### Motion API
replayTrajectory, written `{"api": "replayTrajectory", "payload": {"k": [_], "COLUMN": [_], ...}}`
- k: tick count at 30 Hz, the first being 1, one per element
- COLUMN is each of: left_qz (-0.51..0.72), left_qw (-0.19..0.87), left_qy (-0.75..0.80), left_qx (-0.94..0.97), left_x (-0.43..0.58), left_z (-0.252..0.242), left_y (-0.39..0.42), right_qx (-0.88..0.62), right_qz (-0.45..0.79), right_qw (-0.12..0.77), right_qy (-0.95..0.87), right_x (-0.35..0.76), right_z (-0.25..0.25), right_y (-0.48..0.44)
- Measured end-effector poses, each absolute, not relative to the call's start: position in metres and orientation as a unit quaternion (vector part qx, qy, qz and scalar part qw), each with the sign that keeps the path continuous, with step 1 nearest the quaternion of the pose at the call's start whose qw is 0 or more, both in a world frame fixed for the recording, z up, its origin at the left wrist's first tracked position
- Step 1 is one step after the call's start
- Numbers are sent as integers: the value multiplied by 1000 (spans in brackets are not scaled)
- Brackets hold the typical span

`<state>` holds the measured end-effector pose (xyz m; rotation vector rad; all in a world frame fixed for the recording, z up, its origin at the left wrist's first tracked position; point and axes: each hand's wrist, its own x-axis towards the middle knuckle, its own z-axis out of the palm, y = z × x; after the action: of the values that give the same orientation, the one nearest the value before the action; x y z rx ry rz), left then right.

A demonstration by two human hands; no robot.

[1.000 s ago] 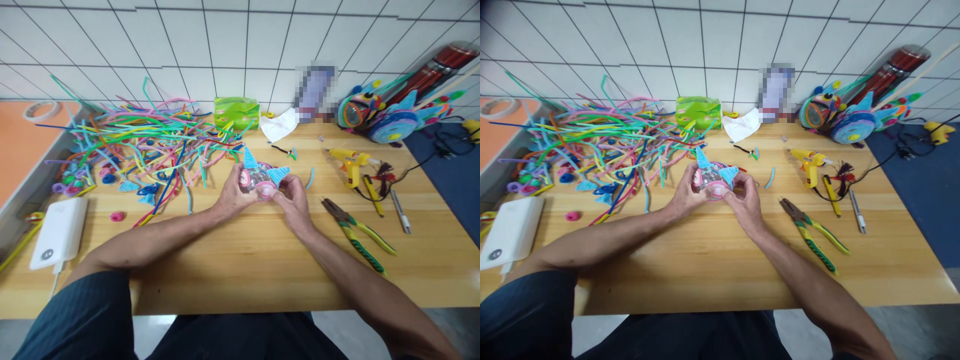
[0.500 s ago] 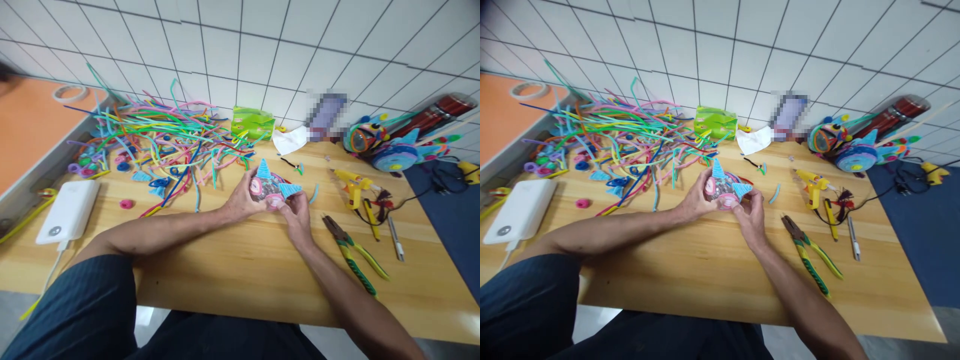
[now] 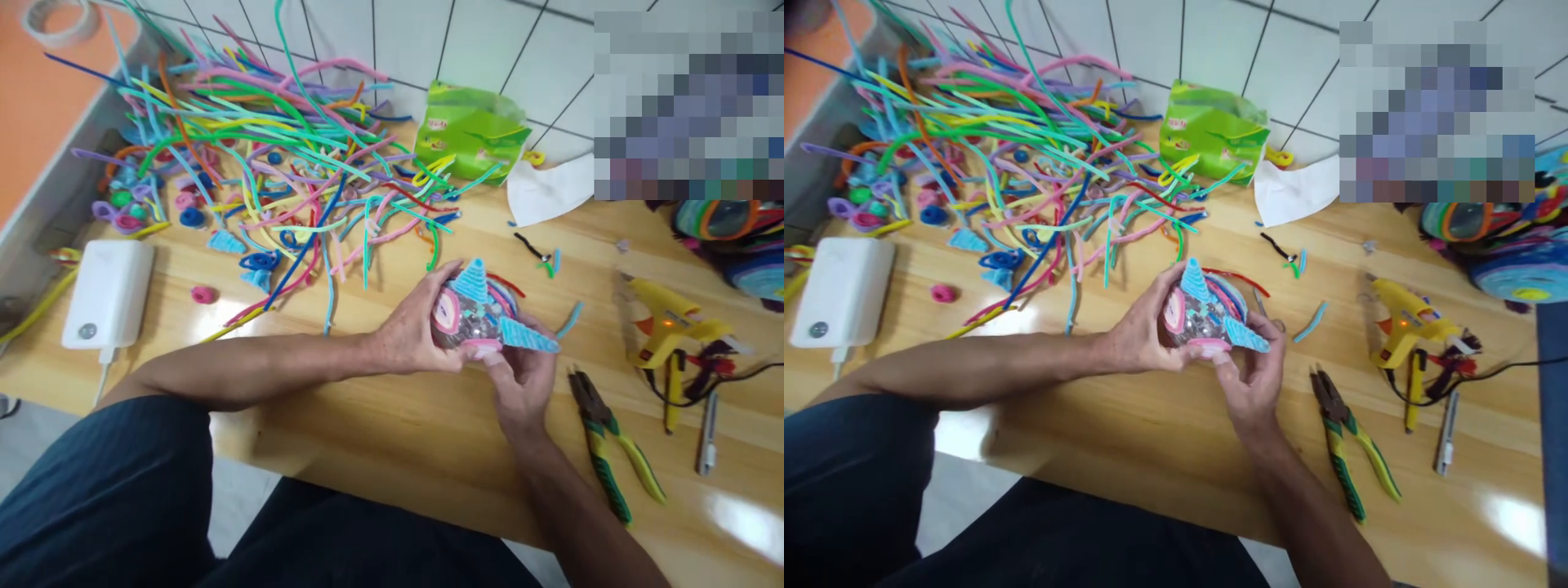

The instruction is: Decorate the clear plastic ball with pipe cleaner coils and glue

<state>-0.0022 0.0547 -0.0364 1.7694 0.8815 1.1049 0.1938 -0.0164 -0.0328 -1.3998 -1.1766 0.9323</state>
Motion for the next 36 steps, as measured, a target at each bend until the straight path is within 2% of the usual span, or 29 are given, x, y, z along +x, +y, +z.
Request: {"api": "replayTrajectory", "payload": {"k": [6,21,36], "left_qz": [457,479,476], "left_qw": [420,492,499], "left_qy": [355,337,340], "left_qx": [699,644,640], "left_x": [0,6,5], "left_z": [-40,-39,-36], "left_y": [58,71,73], "right_qx": [-567,-548,-551], "right_qz": [399,361,368], "right_qw": [535,558,556], "right_qy": [-482,-508,-501], "right_x": [191,188,185], "right_z": [-34,-38,-35], "right_y": [-10,7,8]}}
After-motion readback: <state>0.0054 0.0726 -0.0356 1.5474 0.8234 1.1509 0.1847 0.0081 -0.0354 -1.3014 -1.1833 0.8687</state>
